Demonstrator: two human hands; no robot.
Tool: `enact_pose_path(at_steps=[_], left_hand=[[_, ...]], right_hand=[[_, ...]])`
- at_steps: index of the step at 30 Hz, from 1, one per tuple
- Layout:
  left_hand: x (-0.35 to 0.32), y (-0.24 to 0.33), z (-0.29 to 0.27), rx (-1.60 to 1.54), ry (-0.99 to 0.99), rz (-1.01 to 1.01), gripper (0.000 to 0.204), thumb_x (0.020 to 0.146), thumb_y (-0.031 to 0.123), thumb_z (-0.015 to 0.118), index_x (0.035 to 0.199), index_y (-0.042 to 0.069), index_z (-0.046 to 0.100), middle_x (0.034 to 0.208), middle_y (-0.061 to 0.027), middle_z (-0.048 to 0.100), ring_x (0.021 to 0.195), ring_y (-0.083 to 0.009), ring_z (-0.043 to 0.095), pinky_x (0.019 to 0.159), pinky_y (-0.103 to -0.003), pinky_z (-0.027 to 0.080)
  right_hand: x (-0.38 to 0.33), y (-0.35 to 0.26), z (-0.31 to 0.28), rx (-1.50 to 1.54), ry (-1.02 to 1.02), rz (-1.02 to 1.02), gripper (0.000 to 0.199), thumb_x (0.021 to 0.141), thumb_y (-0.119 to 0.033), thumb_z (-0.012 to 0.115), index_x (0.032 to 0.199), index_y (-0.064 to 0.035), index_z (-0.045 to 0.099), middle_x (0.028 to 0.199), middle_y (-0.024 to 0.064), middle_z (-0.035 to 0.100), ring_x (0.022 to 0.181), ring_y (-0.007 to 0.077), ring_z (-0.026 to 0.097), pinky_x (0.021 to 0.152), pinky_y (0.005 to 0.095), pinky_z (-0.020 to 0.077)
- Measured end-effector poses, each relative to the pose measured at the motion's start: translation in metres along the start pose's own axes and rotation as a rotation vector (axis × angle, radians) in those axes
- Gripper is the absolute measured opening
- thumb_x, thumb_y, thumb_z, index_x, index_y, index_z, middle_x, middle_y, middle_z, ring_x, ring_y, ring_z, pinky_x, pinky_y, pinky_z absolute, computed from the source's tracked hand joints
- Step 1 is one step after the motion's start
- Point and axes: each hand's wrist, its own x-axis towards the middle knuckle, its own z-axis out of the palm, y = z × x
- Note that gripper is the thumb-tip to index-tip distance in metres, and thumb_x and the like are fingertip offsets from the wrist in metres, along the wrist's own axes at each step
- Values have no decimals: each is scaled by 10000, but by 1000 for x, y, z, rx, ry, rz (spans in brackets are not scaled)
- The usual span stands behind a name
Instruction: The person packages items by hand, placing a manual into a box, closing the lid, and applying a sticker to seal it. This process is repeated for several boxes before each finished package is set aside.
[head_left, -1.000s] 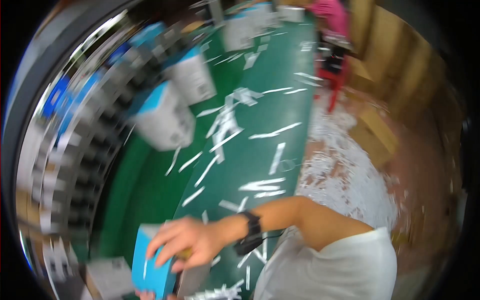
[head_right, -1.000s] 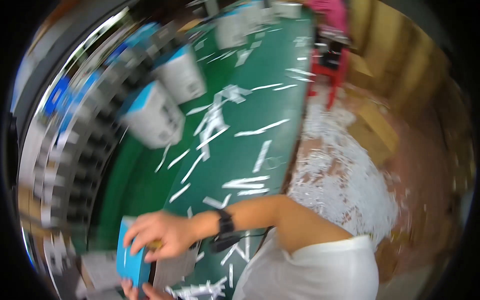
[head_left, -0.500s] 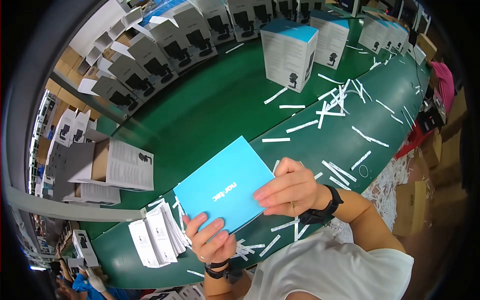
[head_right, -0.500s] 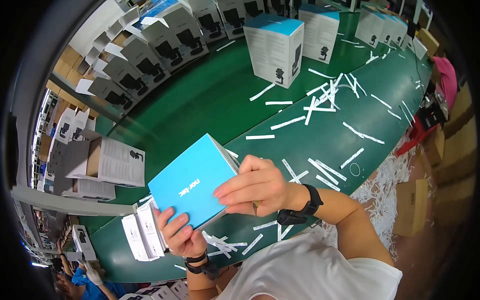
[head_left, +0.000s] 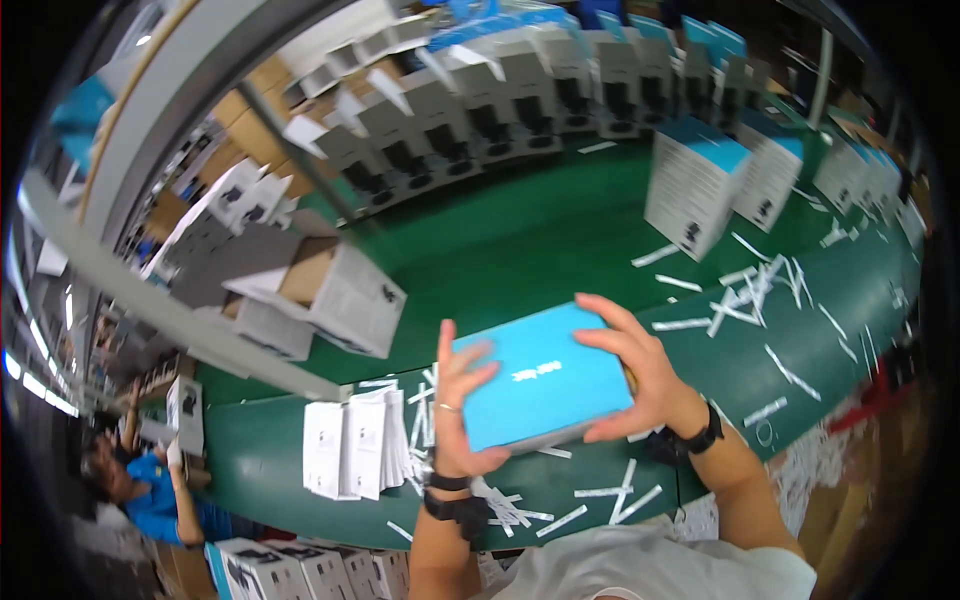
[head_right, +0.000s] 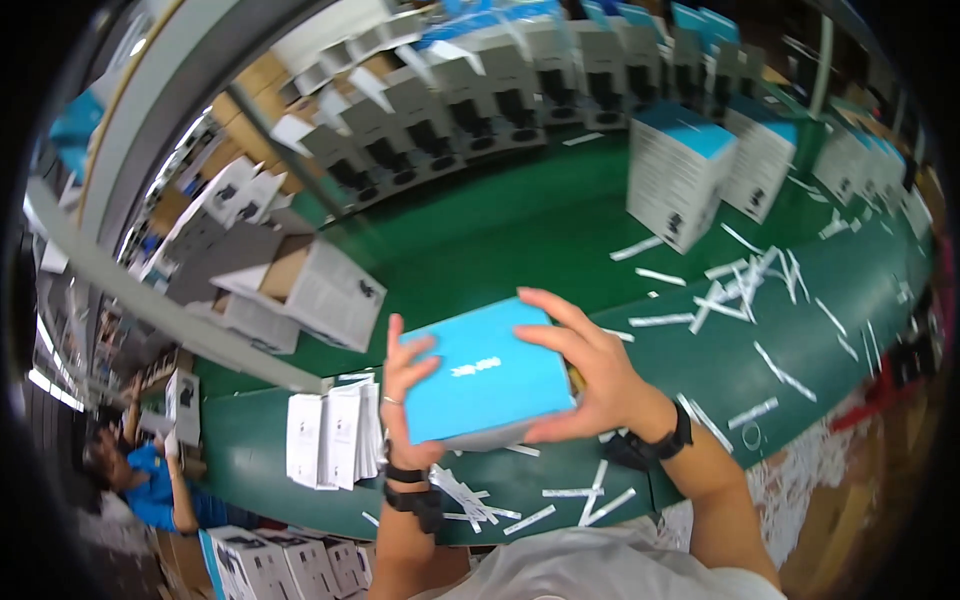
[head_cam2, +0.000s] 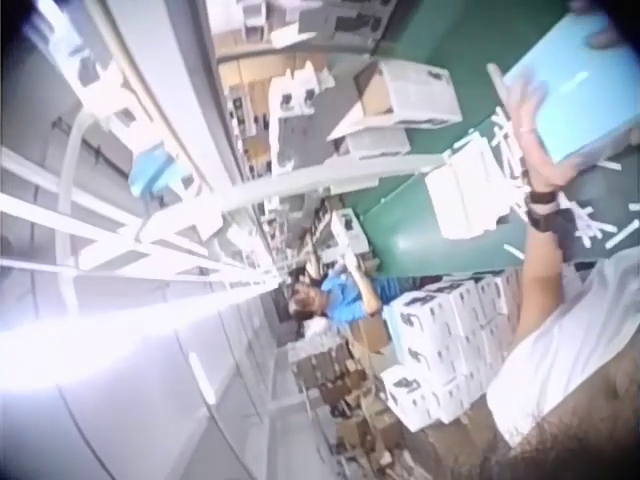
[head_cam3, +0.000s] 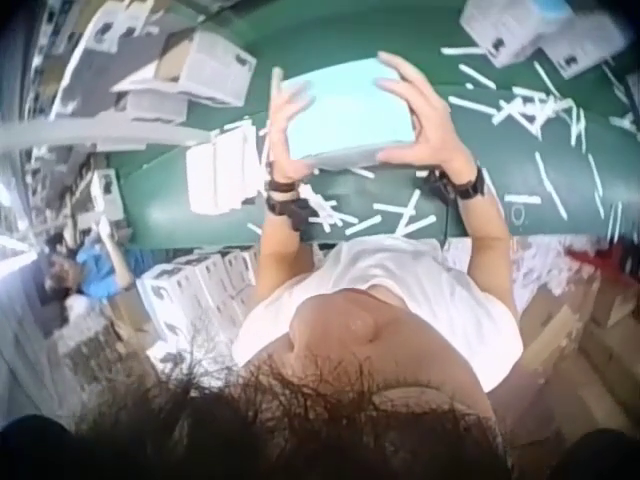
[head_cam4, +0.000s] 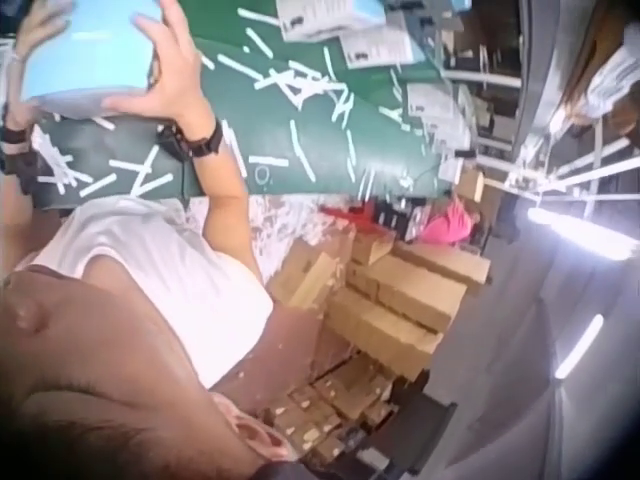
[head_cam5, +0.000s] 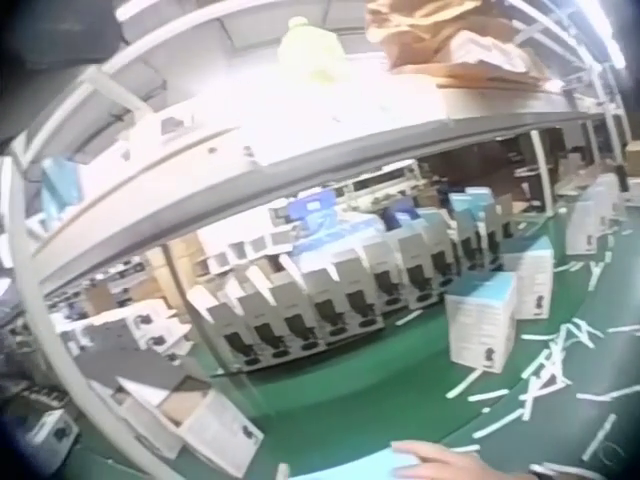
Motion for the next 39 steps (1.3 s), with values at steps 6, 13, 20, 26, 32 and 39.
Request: enact_pose_path(at_steps=[6, 13, 20, 26, 32, 39], left_hand=[[-15, 8, -12, -1, -73, 27, 534, 889, 515, 579, 1126, 56, 715, 1181, -142, 692, 1298, -403, 518, 1154, -570, 247], [63, -109, -91, 546, 490, -258, 962, 729, 203, 818, 1472, -71, 272, 1488, -274, 344, 1382, -390, 350, 1156, -428, 264], [64, -225, -145, 231, 556, -369, 1245, 670, 197, 900, 1537, -55, 43, 1539, -260, 264, 1434, -325, 271, 1189, -412, 187], [-6, -166, -102, -60, 478, -421, 1167, 683, 233, 903, 1514, -71, 143, 1426, -190, 448, 1300, -269, 474, 1097, -355, 361], [-18, -36, -30, -475, 6, -405, 1042, 737, 346, 810, 1503, -74, 242, 1489, -189, 390, 1393, -267, 375, 1151, -384, 297], [29, 26, -8, -482, 36, -649, 802, 824, -5, 502, 1553, -25, 168, 1567, -162, 281, 1436, -238, 307, 1168, -340, 244]], right_hand=[[-3, 15, 7, 89, 23, -72, 946, 546, -418, 946, 1333, -84, 543, 1486, 319, 367, 1282, 441, 514, 1026, 428, 444], [-4, 63, -12, 73, 345, 38, 831, 612, -351, 883, 1303, -39, 543, 1456, 257, 398, 1291, 336, 489, 1040, 398, 414], [49, 141, -67, -335, 792, 327, 673, 731, -243, 816, 1320, -64, 544, 1404, 220, 473, 1320, 354, 468, 1087, 380, 368], [45, 144, -75, -920, 860, 85, 683, 735, -308, 818, 1342, -138, 554, 1360, 202, 505, 1042, 318, 613, 803, 373, 514], [23, 24, 11, 317, 295, 161, 763, 754, -201, 778, 1411, 5, 449, 1315, 110, 547, 752, 86, 452, 633, 234, 386], [39, -19, 40, 381, 367, 526, 624, 835, -60, 671, 1397, 47, 422, 1254, 110, 595, 1159, 183, 555, 1009, 323, 432]])
